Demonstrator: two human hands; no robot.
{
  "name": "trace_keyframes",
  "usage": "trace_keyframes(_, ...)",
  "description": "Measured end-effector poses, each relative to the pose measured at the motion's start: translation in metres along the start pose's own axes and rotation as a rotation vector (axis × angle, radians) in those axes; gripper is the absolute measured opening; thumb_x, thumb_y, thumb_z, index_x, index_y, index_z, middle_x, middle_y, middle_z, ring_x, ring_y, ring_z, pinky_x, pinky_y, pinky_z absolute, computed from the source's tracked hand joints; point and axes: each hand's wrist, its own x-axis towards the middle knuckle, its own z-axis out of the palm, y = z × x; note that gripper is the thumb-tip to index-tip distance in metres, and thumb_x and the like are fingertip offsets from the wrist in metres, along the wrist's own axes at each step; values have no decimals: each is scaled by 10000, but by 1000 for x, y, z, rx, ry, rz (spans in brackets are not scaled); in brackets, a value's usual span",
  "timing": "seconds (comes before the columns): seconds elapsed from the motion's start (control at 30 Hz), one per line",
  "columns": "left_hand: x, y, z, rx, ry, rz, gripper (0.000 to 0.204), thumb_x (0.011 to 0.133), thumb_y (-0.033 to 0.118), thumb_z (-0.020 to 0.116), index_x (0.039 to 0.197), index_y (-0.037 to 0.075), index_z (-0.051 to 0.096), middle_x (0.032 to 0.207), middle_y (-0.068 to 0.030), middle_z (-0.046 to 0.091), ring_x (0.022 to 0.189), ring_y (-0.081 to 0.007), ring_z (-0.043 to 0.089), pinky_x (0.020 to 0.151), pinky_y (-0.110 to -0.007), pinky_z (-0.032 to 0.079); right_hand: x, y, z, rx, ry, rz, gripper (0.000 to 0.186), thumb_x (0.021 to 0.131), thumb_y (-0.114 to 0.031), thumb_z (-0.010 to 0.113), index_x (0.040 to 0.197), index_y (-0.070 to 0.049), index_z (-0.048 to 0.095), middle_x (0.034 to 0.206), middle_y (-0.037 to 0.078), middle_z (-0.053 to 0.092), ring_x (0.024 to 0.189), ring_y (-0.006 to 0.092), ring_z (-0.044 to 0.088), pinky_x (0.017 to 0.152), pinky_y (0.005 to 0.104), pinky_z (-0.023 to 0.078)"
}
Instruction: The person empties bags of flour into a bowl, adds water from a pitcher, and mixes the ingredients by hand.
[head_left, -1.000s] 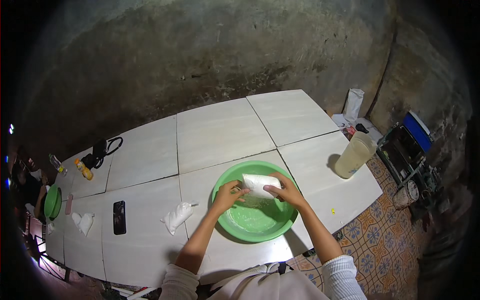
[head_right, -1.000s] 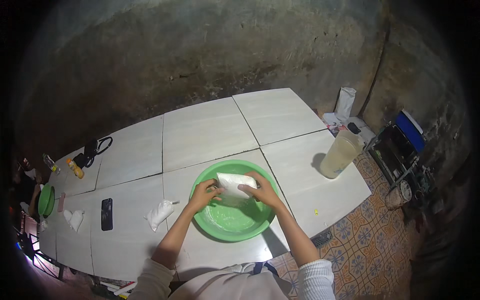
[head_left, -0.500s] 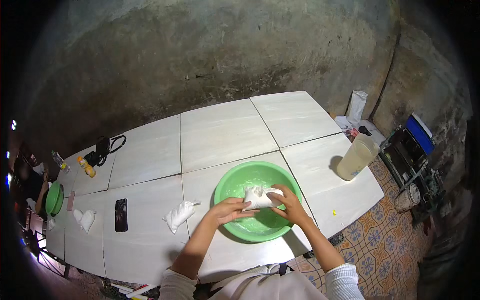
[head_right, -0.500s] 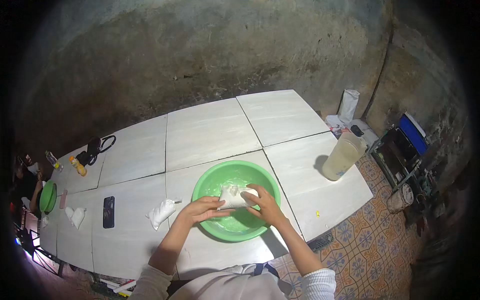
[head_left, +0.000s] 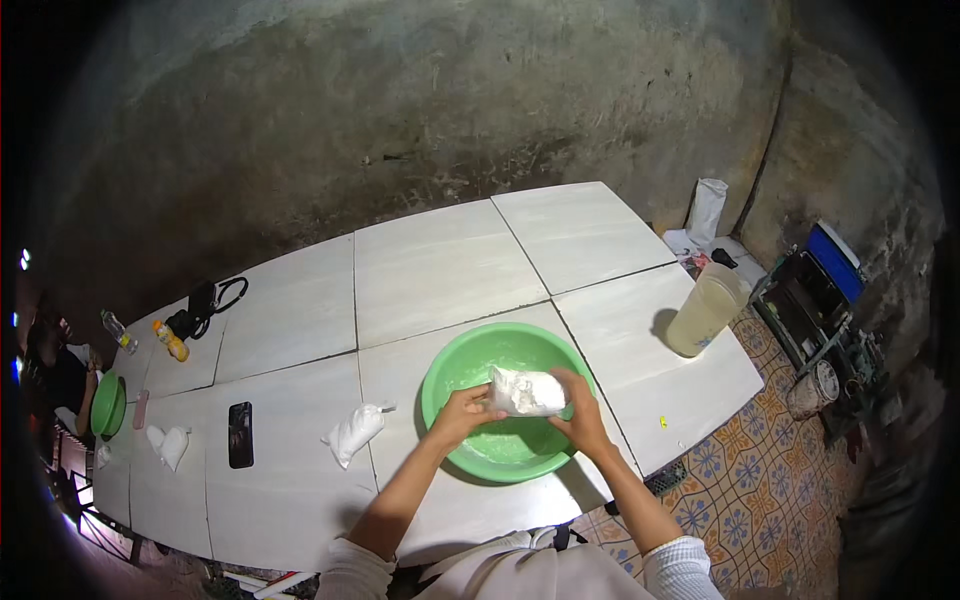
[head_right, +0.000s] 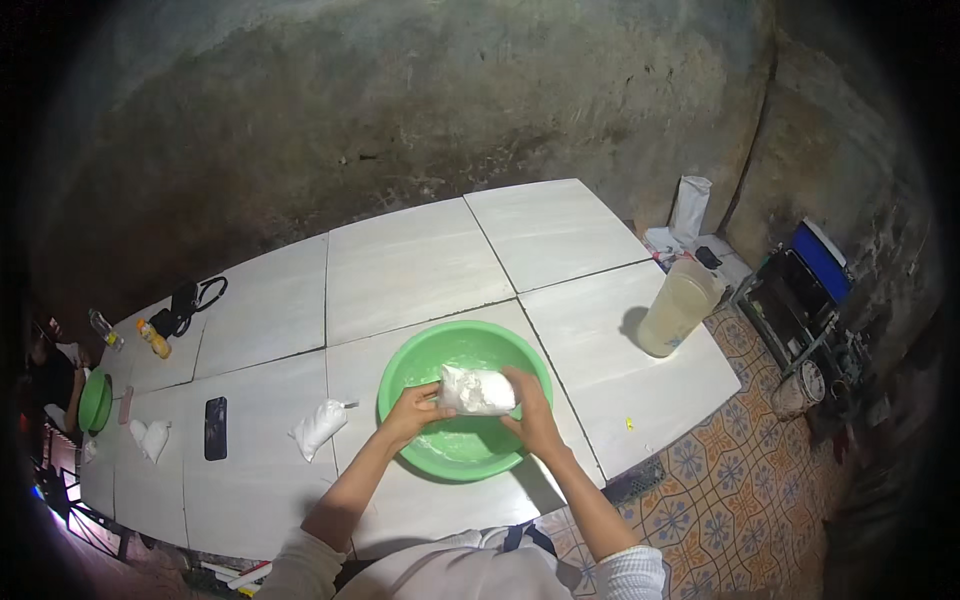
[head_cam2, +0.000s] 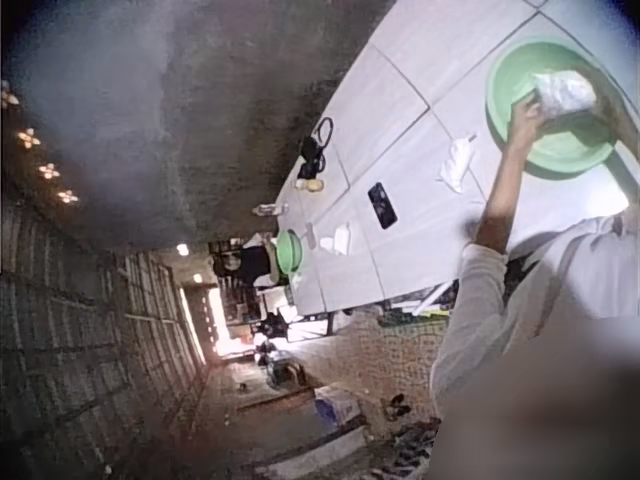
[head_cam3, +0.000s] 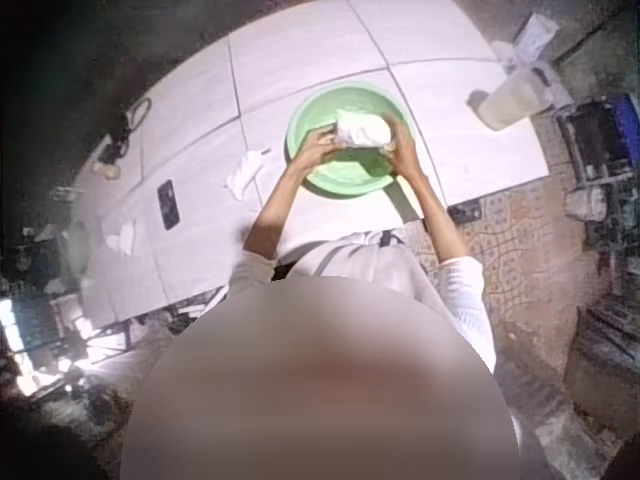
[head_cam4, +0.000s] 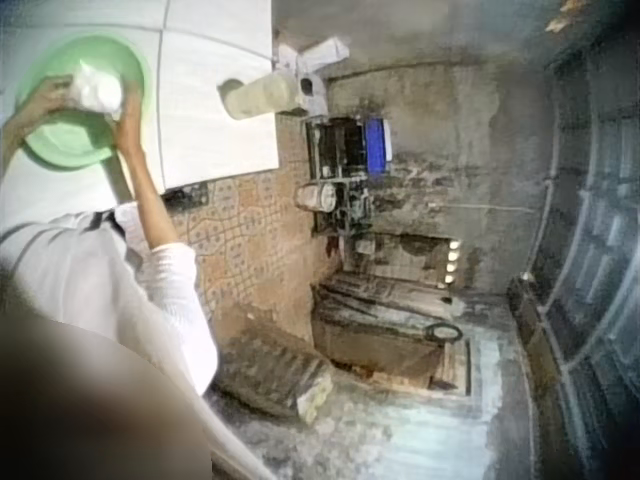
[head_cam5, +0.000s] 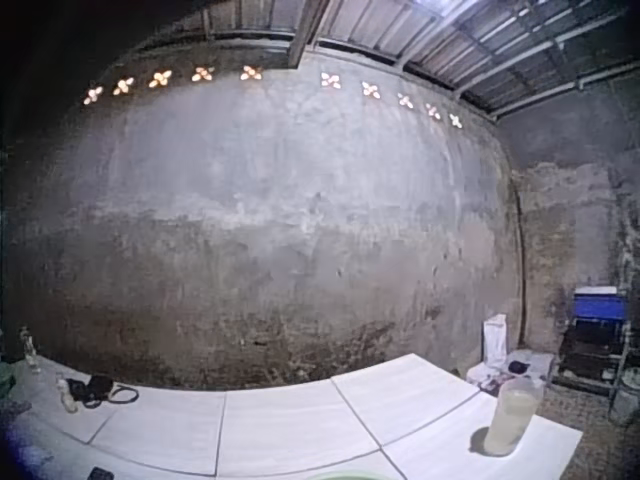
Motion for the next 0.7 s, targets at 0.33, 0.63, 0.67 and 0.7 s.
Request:
trace_keyframes(0.33, 13, 17, 7, 299, -27, 17, 547, 783, 28, 784, 1284, -41, 576, 1197, -125, 663, 1078, -197, 643, 930, -305, 514, 2, -8, -3, -1, -12, 27, 793, 577, 56, 805, 1301, -67, 506, 1259, 154, 505, 1207, 355, 493, 998, 414, 447)
trace_keyframes(0.63, 25, 48, 18, 793, 339, 450, 559, 783, 159, 795, 1295, 50, 598, 1310, -144, 599, 1249, -305, 535, 1065, -422, 409, 12, 1, -49, -62, 385, 14, 627, 573, -18, 794, 1181, -23, 643, 1096, 148, 575, 1062, 286, 581, 906, 362, 477)
trace_keyframes(0.67, 24, 43, 3, 951, 507, 513, 524, 792, 233, 779, 1264, 73, 617, 1277, -154, 605, 1236, -360, 516, 1046, -435, 409, 9, 10, -55, 54, 410, 87, 614, 595, -63, 789, 1183, -3, 624, 1099, 165, 557, 1050, 318, 564, 929, 388, 461)
trace_keyframes(0.7, 19, 38, -11, 1210, 665, 454, 570, 800, 214, 766, 1317, 78, 570, 1283, -167, 592, 1253, -335, 502, 1050, -417, 407, 8, 18, -64, -20, 438, 81, 603, 608, -63, 787, 1185, -4, 622, 1083, 156, 553, 1041, 297, 566, 911, 372, 466)
